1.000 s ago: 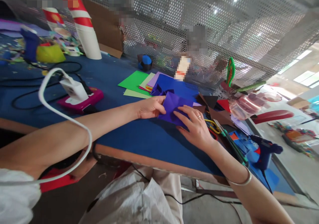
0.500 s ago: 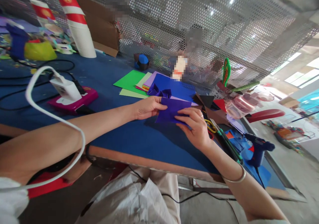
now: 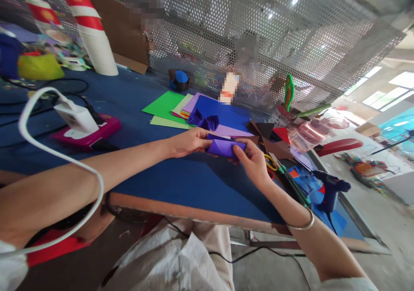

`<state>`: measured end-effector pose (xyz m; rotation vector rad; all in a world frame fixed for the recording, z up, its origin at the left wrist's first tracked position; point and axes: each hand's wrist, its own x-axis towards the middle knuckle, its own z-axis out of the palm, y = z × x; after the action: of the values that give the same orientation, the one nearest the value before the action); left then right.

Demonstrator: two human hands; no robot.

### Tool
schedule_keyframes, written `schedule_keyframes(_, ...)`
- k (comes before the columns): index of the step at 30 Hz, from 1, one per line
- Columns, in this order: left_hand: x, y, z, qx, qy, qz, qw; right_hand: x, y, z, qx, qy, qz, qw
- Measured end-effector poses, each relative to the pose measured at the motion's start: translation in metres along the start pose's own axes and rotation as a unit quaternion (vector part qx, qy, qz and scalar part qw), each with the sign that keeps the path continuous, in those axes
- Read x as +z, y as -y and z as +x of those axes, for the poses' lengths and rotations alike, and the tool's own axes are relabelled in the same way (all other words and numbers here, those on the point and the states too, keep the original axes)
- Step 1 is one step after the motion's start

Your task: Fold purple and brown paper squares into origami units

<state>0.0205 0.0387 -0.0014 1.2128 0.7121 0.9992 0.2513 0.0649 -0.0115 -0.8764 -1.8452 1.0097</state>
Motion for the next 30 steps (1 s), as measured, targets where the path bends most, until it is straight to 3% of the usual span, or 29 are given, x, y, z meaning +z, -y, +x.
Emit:
schedule_keyframes(2,0.003,-0.002,-0.002,-0.003,0.004,0.002,1.0,0.0,0.002,0.0,0.034,0.004,0.001,0.999)
schedule_keyframes(6,0.009,-0.006,-0.005,0.008,0.012,0.007,1.0,0.0,0.007,-0.001,0.038,-0.028,-0.001,0.999)
schedule_keyframes(15,0.012,0.004,0.0,0.012,-0.039,0.021,0.999,0.001,0.011,-0.004,0.026,-0.046,-0.052,0.997)
schedule_keyframes(30,0.017,0.002,-0.002,-0.032,-0.088,-0.002,0.996,0.001,0.012,-0.005,0.026,-0.045,-0.079,0.996)
